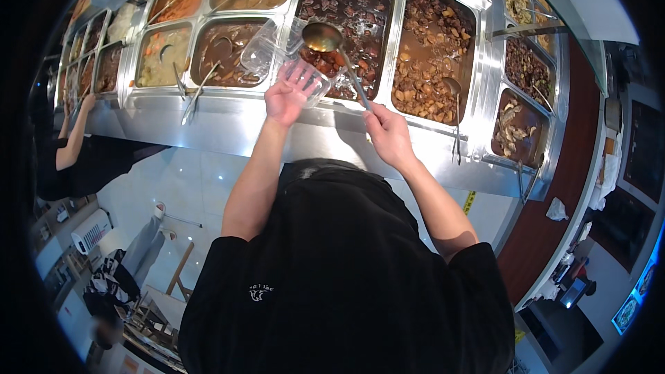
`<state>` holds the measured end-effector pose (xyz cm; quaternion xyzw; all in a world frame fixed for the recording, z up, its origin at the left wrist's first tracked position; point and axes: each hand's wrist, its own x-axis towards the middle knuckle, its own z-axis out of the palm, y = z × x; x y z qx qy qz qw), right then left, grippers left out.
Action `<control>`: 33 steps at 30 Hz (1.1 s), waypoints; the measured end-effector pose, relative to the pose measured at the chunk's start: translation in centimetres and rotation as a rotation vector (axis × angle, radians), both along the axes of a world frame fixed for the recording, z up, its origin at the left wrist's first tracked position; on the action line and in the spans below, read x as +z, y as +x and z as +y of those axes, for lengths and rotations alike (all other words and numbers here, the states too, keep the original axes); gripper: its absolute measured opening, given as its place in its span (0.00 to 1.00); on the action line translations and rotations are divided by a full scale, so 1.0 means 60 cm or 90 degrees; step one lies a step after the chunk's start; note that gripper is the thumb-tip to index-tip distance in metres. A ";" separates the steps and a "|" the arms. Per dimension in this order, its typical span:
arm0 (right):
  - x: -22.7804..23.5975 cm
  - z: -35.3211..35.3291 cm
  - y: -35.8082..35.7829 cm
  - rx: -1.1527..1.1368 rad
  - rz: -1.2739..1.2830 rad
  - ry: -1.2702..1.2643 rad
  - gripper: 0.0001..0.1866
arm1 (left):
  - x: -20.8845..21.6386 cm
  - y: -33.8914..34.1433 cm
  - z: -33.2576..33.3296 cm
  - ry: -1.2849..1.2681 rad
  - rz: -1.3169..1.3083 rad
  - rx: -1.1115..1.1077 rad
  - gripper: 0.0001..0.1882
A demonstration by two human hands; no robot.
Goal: The person assembles multiple food orders in a cafeteria setting. They scoop various cooked dishes from a buffet line into compartmentalized plastic containers, add rice, and use scissors to cut fried chicken pieces into smaller portions. The person also handles receipts and places items into a refrigerator.
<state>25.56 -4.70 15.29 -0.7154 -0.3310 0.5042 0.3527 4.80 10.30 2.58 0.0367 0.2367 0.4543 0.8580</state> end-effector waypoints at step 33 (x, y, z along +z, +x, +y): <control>-0.251 -0.065 -0.034 0.165 -0.354 -0.042 0.27 | 0.095 -0.421 -0.225 0.081 0.095 0.360 0.33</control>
